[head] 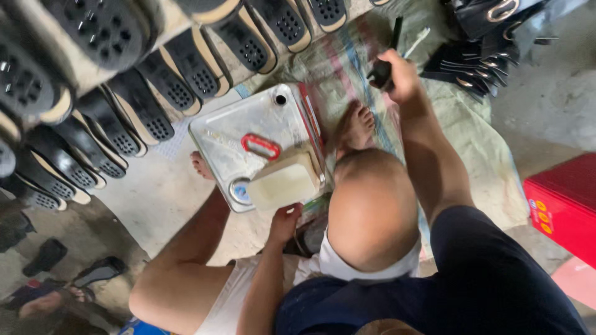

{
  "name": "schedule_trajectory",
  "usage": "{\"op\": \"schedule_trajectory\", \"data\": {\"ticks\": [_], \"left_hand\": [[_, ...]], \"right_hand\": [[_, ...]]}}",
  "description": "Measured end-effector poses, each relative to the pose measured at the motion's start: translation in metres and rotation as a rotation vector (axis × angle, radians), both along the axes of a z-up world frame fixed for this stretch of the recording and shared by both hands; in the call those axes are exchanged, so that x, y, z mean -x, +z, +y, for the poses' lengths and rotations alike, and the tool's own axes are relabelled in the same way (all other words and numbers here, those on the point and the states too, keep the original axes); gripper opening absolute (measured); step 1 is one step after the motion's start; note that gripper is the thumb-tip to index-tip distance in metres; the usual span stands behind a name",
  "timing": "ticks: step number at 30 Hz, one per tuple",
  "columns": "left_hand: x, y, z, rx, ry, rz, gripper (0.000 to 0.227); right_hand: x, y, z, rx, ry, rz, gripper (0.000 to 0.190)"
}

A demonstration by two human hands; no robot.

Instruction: The person sits on the floor and scrubs the soles of black slip-on shoes with a toothbrush, repeatedly dipping the brush into a container of liquid. They handle the shoes one at a time, scrubbing the textured soles and placing them back on a nearby pile.

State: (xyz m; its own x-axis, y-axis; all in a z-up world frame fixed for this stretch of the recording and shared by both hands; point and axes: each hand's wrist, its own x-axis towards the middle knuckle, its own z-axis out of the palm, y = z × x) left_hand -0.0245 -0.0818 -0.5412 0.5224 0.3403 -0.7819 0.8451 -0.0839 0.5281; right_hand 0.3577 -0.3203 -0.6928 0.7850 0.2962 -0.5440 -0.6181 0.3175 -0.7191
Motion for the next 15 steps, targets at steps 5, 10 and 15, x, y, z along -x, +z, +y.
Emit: {"op": "schedule_trajectory", "data": {"ticks": [5,10,15], "left_hand": [[0.022,-0.01,0.004,-0.05,0.015,-0.13,0.06],[0.047,0.017,0.012,-0.213,-0.117,-0.167,0.069],[0.069,0.02,0.015,-0.389,-0.182,-0.294,0.069]], "right_hand": [[0.054,0.088,-0.09,-0.182,0.06,0.31,0.033],[0.056,0.185,-0.14,0.159,0.412,-0.084,0.057],[-0.009,0.256,-0.095,0.337,0.774,-0.493,0.046]]}}
